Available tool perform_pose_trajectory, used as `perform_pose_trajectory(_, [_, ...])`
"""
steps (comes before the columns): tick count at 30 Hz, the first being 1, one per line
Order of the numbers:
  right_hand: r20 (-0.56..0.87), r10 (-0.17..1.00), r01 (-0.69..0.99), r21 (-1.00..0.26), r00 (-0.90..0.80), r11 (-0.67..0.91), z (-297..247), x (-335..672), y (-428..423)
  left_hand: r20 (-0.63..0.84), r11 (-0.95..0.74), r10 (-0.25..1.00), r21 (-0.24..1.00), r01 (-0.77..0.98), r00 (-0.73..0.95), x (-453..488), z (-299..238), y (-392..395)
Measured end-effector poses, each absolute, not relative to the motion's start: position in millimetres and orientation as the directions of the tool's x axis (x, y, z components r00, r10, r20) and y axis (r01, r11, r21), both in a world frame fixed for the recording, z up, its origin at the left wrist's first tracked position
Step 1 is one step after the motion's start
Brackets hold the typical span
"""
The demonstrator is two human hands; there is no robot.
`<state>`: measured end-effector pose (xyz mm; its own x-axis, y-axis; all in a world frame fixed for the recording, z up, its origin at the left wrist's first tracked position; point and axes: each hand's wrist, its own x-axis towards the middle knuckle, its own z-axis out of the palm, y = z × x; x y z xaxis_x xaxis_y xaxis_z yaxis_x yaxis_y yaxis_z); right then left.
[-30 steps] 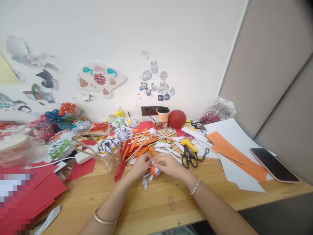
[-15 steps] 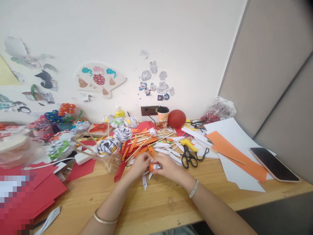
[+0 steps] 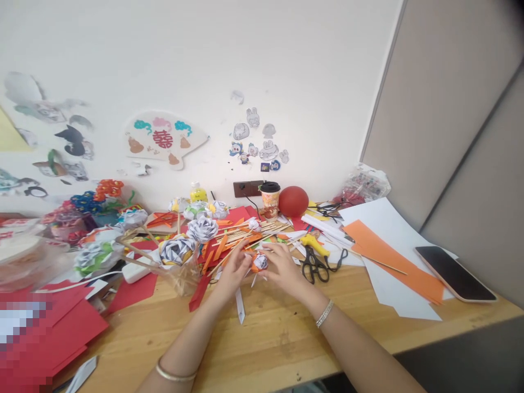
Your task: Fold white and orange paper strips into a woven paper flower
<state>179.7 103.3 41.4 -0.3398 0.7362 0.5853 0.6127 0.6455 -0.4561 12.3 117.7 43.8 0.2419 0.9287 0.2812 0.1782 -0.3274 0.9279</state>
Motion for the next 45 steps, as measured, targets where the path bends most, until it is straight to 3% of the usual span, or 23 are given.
perform_pose_trajectory(4, [0.610,0.703,0.641,-0.382,-0.366,0.666,41,182,105,0.384,-0.503,0.831,0.829,0.247,0.404,11,47,116])
perform_pose_trajectory(9, [0.625,0.697,0.655,-0.368,-0.351,0.660,39,186,109,0.320,-0.381,0.910,0.896,0.229,0.263,11,43,119])
perform_pose_trajectory(13, [0.634,0.672,0.637,-0.346,-0.382,0.689,43,187,108,0.250,-0.304,0.927,0.938,0.169,0.280,13,43,117])
perform_pose_trajectory(25, [0.691,0.637,0.588,-0.372,-0.342,0.719,41,182,105,0.351,-0.426,0.890,0.868,0.254,0.291,19,45,111])
perform_pose_trajectory(31, [0.654,0.642,0.580,-0.361,-0.401,0.730,40,182,108,0.338,-0.392,0.913,0.881,0.266,0.226,17,43,115])
perform_pose_trajectory(38, [0.654,0.731,0.564,-0.536,-0.193,0.628,34,180,109,0.408,-0.443,0.896,0.819,0.364,0.173,9,40,120])
perform_pose_trajectory(42, [0.473,0.868,0.445,-0.751,-0.151,0.487,26,176,111,0.386,-0.379,0.921,0.850,0.365,0.056,7,36,123])
perform_pose_trajectory(45, [0.376,0.909,0.362,-0.834,-0.181,0.417,22,172,113,0.403,-0.382,0.915,0.841,0.383,0.027,8,32,124])
